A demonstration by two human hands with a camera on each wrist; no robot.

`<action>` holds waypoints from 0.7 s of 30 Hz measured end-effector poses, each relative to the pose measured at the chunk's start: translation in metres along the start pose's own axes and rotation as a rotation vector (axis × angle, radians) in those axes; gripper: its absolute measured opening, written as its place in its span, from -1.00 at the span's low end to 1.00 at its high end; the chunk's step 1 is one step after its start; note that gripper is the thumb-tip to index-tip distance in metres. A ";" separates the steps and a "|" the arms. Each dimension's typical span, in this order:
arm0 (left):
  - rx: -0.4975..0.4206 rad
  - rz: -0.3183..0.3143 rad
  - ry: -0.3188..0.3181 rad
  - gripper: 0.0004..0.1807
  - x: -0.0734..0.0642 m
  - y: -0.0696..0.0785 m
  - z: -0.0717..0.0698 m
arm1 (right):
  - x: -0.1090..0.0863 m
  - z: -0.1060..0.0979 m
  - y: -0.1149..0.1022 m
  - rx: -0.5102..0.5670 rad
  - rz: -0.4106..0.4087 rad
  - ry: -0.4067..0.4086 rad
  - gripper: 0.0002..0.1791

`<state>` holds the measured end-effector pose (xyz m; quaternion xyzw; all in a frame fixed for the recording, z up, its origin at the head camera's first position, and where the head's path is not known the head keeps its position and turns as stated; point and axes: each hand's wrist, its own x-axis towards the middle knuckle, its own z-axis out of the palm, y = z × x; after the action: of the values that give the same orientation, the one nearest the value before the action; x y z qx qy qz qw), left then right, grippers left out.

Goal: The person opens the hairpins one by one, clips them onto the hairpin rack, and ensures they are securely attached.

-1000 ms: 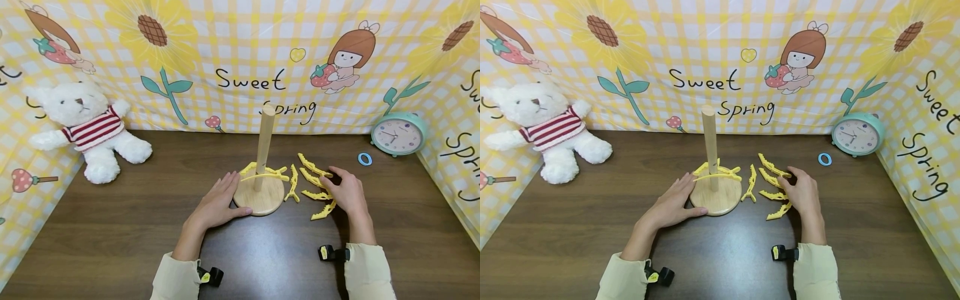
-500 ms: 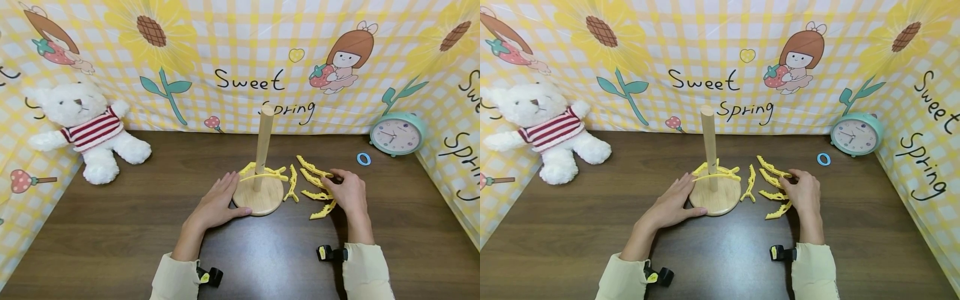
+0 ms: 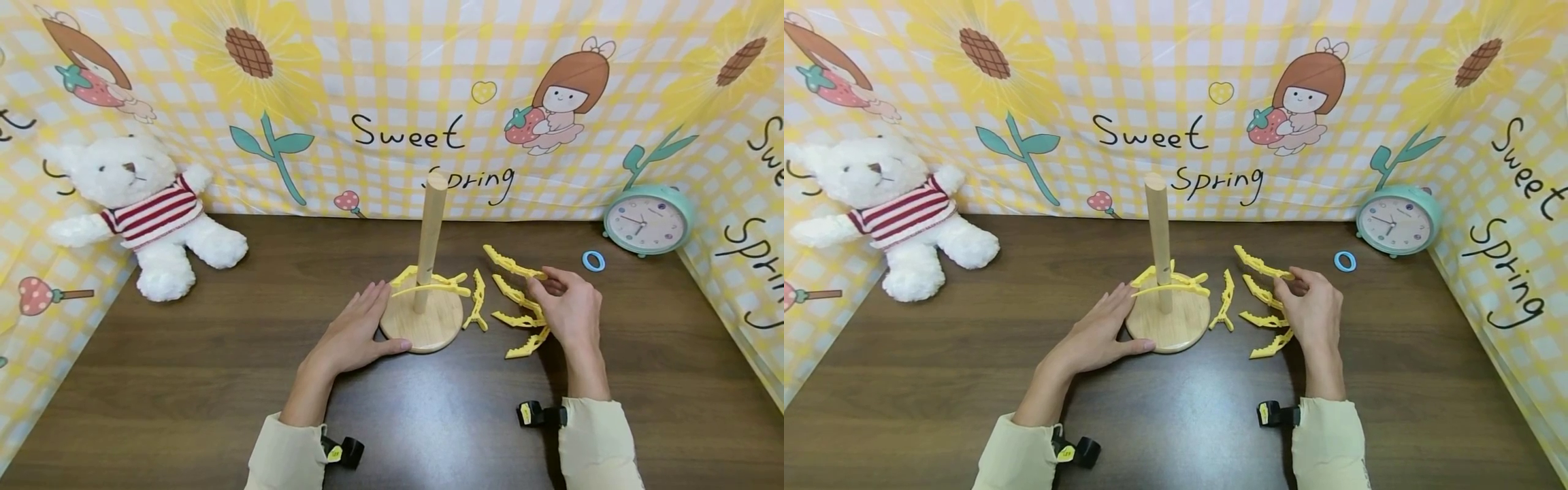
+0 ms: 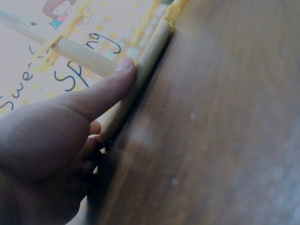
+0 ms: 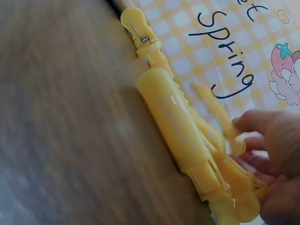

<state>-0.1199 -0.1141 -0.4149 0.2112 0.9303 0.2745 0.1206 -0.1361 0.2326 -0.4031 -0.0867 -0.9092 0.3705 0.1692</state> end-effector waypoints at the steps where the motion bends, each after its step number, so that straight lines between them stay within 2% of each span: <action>1: -0.002 0.001 0.001 0.18 0.000 0.000 0.000 | 0.000 0.001 -0.001 0.022 -0.018 0.021 -0.58; 7: -0.007 0.009 0.009 0.18 -0.001 0.000 0.000 | 0.000 0.004 -0.005 0.152 -0.140 0.110 -0.64; 11: -0.006 0.009 0.010 0.18 -0.002 0.000 0.000 | 0.000 0.006 -0.008 0.229 -0.184 0.143 -0.66; 15: -0.005 0.008 0.011 0.18 -0.002 0.000 -0.001 | 0.000 0.006 -0.011 0.294 -0.229 0.143 -0.68; 21: -0.004 0.006 0.007 0.17 -0.001 0.000 0.000 | -0.002 0.007 -0.018 0.381 -0.404 0.123 -0.67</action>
<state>-0.1191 -0.1147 -0.4145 0.2130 0.9295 0.2775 0.1170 -0.1374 0.2144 -0.3955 0.1071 -0.8099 0.4878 0.3077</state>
